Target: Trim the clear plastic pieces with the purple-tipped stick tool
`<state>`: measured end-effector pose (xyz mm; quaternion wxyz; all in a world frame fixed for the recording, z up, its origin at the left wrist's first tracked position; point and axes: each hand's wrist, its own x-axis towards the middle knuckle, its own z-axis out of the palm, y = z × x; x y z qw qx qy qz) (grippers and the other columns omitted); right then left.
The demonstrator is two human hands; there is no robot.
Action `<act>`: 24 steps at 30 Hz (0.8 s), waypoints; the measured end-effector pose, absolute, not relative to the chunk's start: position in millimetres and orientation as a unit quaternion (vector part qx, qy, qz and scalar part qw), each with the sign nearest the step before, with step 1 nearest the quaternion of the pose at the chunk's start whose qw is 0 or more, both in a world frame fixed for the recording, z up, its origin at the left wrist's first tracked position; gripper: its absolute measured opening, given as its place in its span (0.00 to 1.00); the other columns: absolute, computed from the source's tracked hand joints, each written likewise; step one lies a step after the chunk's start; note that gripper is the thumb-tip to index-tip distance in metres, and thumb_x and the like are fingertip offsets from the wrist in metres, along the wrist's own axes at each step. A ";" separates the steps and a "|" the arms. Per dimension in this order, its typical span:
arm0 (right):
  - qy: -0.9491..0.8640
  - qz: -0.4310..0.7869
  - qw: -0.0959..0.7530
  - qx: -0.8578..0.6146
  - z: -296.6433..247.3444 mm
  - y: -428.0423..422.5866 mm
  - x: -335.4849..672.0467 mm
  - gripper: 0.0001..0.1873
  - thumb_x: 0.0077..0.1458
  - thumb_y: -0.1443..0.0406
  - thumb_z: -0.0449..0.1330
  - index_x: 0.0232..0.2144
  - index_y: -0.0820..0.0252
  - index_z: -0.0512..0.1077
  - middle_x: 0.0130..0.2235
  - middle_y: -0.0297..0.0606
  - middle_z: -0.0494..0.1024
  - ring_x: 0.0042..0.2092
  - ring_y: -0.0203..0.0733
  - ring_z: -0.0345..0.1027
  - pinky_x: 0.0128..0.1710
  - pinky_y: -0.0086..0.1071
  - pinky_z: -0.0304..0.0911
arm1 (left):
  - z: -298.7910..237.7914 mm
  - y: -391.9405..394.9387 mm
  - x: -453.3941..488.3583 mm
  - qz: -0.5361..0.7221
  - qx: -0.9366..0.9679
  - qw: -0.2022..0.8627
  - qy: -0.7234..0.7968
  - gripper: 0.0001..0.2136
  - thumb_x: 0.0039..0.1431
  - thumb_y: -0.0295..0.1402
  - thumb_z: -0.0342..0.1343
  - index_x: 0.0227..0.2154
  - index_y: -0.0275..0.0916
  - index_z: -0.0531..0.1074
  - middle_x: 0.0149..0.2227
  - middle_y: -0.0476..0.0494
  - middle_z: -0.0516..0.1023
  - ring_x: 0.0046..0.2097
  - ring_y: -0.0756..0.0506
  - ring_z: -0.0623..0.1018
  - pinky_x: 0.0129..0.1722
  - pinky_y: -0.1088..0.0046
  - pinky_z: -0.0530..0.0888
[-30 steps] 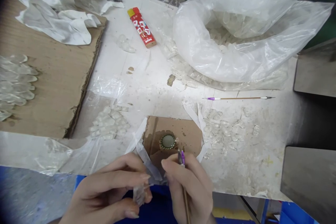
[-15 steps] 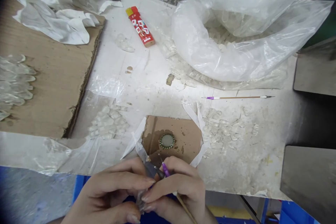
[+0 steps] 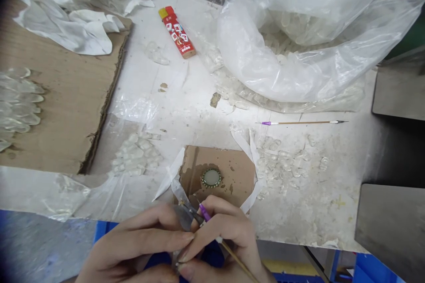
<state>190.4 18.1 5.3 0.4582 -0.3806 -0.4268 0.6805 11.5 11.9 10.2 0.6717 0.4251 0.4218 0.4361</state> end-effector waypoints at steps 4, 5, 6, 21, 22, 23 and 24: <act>-0.438 0.667 0.450 -0.401 7.3 19.2 189.7 0.13 0.67 0.57 0.67 0.31 0.52 0.76 0.31 0.31 0.68 0.30 0.37 0.62 0.29 0.30 0.56 | 9.1 10.9 12.4 0.433 0.422 0.673 0.426 0.18 0.61 0.35 0.74 0.54 0.56 0.86 0.34 0.44 0.87 0.33 0.45 0.87 0.36 0.75 0.86; -0.439 0.667 0.449 -0.401 7.5 19.6 188.8 0.14 0.67 0.56 0.67 0.30 0.52 0.75 0.31 0.30 0.68 0.30 0.36 0.62 0.29 0.30 0.56 | 9.0 10.8 12.8 0.433 0.423 0.675 0.422 0.19 0.61 0.35 0.74 0.54 0.57 0.86 0.34 0.44 0.87 0.34 0.45 0.87 0.36 0.75 0.86; -0.440 0.666 0.449 -0.401 7.5 20.1 187.6 0.14 0.67 0.56 0.67 0.30 0.52 0.74 0.31 0.30 0.68 0.30 0.36 0.62 0.29 0.30 0.56 | 9.1 10.8 13.3 0.433 0.421 0.677 0.421 0.19 0.61 0.35 0.74 0.55 0.58 0.85 0.35 0.44 0.87 0.34 0.45 0.87 0.37 0.75 0.86; -0.458 0.637 0.438 -0.438 11.7 11.7 190.2 0.08 0.68 0.58 0.66 0.34 0.49 0.78 0.35 0.34 0.70 0.31 0.38 0.64 0.30 0.31 0.60 | 10.9 6.7 0.4 0.411 0.491 0.660 0.392 0.25 0.67 0.29 0.69 0.63 0.58 0.79 0.40 0.43 0.84 0.33 0.46 0.86 0.32 0.76 0.85; -0.460 0.637 0.441 -0.434 11.4 11.7 190.6 0.08 0.68 0.58 0.66 0.34 0.50 0.78 0.34 0.33 0.69 0.31 0.38 0.63 0.30 0.31 0.59 | 10.7 6.2 -0.8 0.406 0.500 0.660 0.387 0.25 0.68 0.29 0.68 0.64 0.58 0.78 0.41 0.43 0.84 0.34 0.46 0.86 0.34 0.76 0.86; -0.464 0.636 0.444 -0.428 10.8 11.9 191.3 0.07 0.68 0.59 0.66 0.35 0.50 0.78 0.33 0.33 0.67 0.30 0.38 0.63 0.29 0.31 0.58 | 11.1 5.5 -1.4 0.399 0.510 0.661 0.379 0.25 0.68 0.28 0.67 0.65 0.57 0.77 0.42 0.42 0.84 0.36 0.45 0.87 0.36 0.75 0.86; -0.471 0.635 0.446 -0.419 9.9 12.2 192.2 0.06 0.68 0.60 0.65 0.36 0.50 0.78 0.33 0.32 0.66 0.30 0.37 0.62 0.29 0.31 0.58 | 12.0 4.5 -1.1 0.394 0.517 0.662 0.373 0.26 0.69 0.27 0.66 0.66 0.56 0.76 0.43 0.41 0.84 0.38 0.44 0.87 0.37 0.75 0.87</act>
